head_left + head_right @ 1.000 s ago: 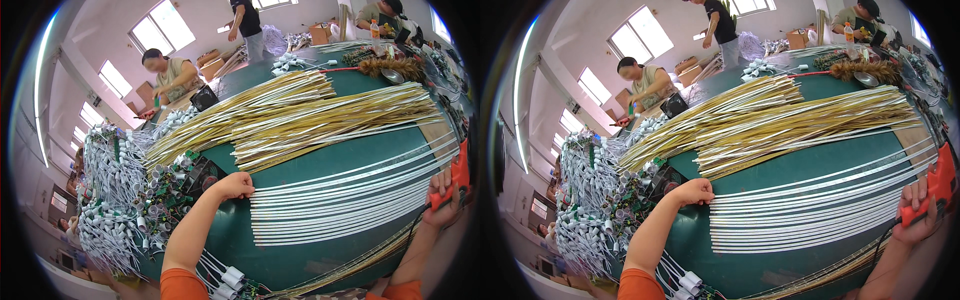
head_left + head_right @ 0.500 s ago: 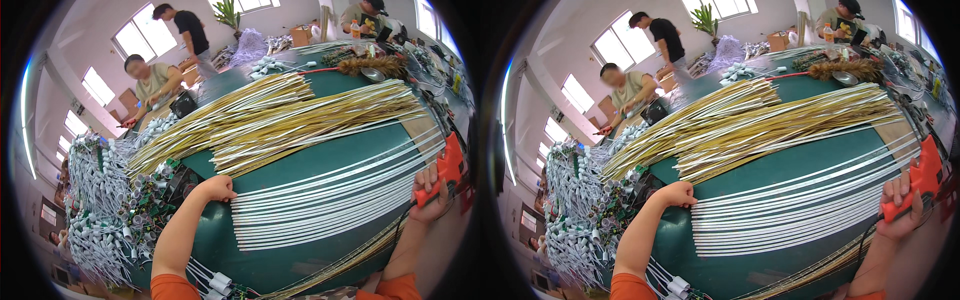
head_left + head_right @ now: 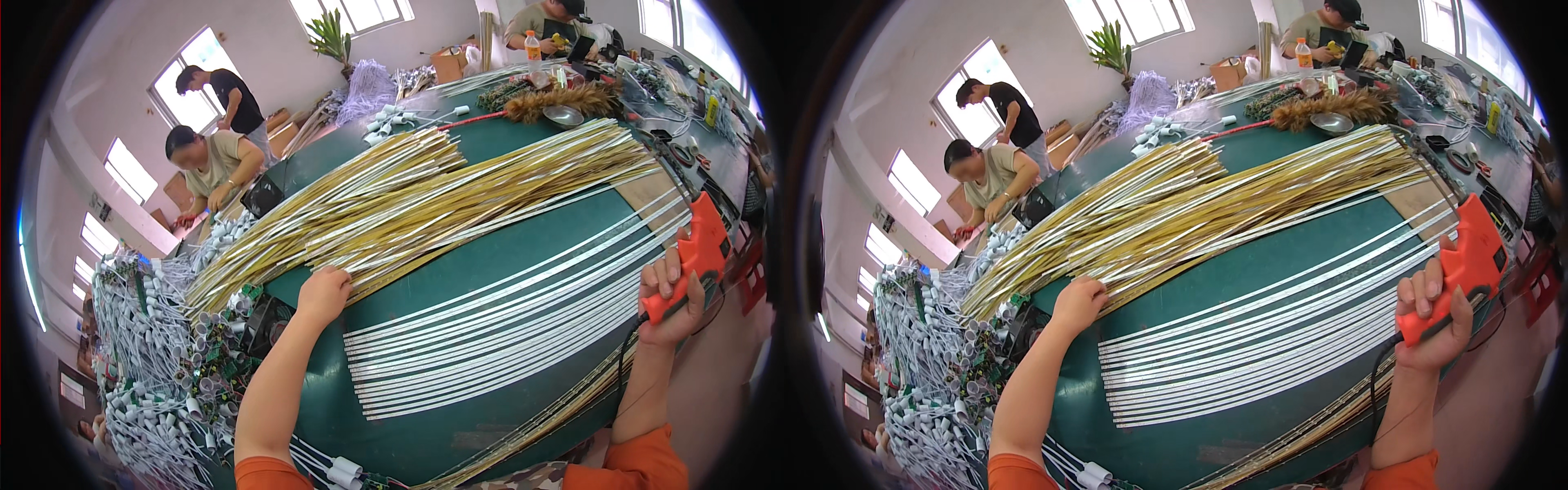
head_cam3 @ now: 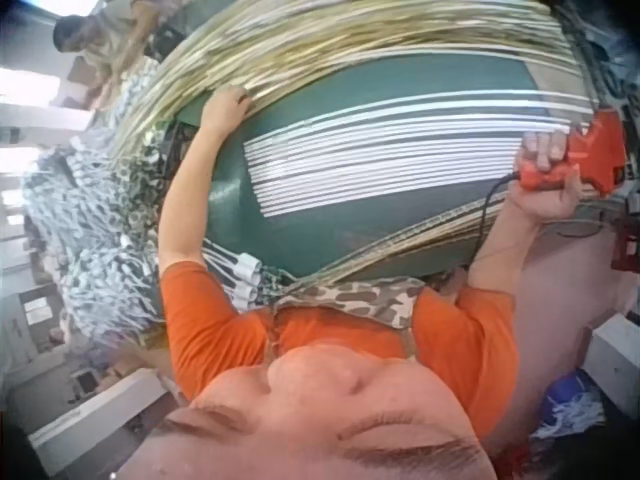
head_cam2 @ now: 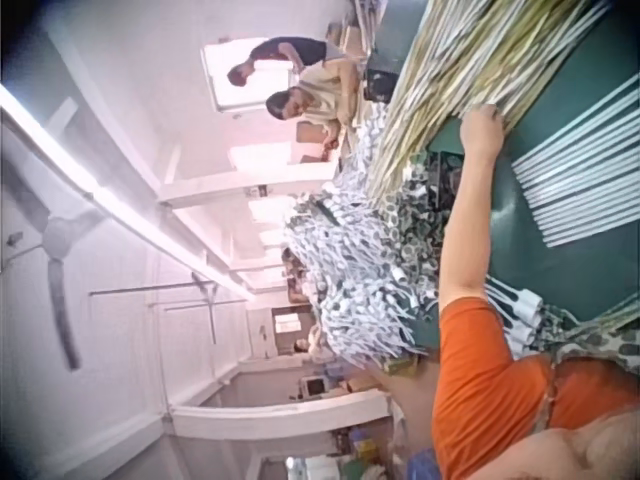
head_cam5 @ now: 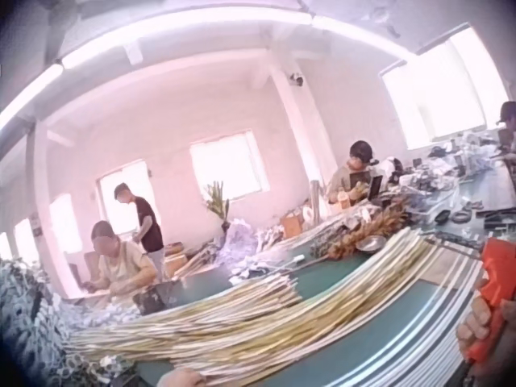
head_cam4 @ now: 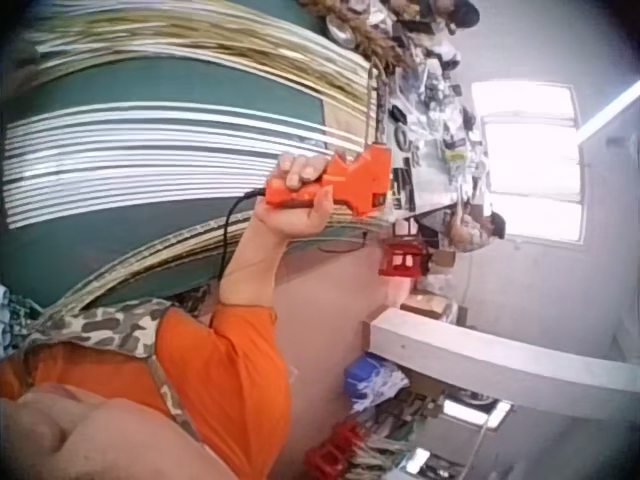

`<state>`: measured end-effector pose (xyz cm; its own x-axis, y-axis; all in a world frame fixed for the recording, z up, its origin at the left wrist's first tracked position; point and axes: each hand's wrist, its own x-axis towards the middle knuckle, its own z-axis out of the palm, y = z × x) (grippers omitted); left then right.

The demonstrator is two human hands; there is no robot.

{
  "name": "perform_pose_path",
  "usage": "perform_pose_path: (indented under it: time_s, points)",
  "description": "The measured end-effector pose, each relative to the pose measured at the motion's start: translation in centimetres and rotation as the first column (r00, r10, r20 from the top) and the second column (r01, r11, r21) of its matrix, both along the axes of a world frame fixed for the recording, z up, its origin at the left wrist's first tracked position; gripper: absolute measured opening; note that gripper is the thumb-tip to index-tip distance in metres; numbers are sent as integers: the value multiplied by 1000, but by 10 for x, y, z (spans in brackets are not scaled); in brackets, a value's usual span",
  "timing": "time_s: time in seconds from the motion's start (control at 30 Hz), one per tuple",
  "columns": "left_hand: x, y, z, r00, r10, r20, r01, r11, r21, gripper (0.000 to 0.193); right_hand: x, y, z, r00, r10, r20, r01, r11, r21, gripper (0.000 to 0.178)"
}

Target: The person aligns light strips on a work table by hand. The person then solders wired circuit components to the ends of the strips using a soldering gun.

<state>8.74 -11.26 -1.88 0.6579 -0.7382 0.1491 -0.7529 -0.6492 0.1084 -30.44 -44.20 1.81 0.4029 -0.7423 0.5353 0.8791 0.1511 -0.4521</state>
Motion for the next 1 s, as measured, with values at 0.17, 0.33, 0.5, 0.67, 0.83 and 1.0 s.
perform_pose_path:
  time_s: [0.17,0.33,0.5,0.67,0.83,1.0]
  points:
    - [5,-19,-10,998,-36,50,32,997,77,14,-7,-2,1,1000,13,-4,-13,999,-32,59]
    - [10,-17,-16,994,-63,90,60,998,31,11,2,2,1,999,47,-17,-47,999,-2,57]
    - [6,-18,-13,999,-30,36,30,1000,6,14,5,-1,-2,999,44,-19,-44,999,2,55]
    - [1,-37,-13,999,-51,11,51,998,-37,18,0,-1,2,999,20,-30,-20,1000,6,56]
    - [15,-41,-18,994,-68,-80,59,992,-108,18,-4,-1,4,999,-2,-33,2,1000,17,56]
    - [22,-29,6,950,-192,-247,78,910,-407,13,1,2,6,999,19,-31,-17,998,65,59]
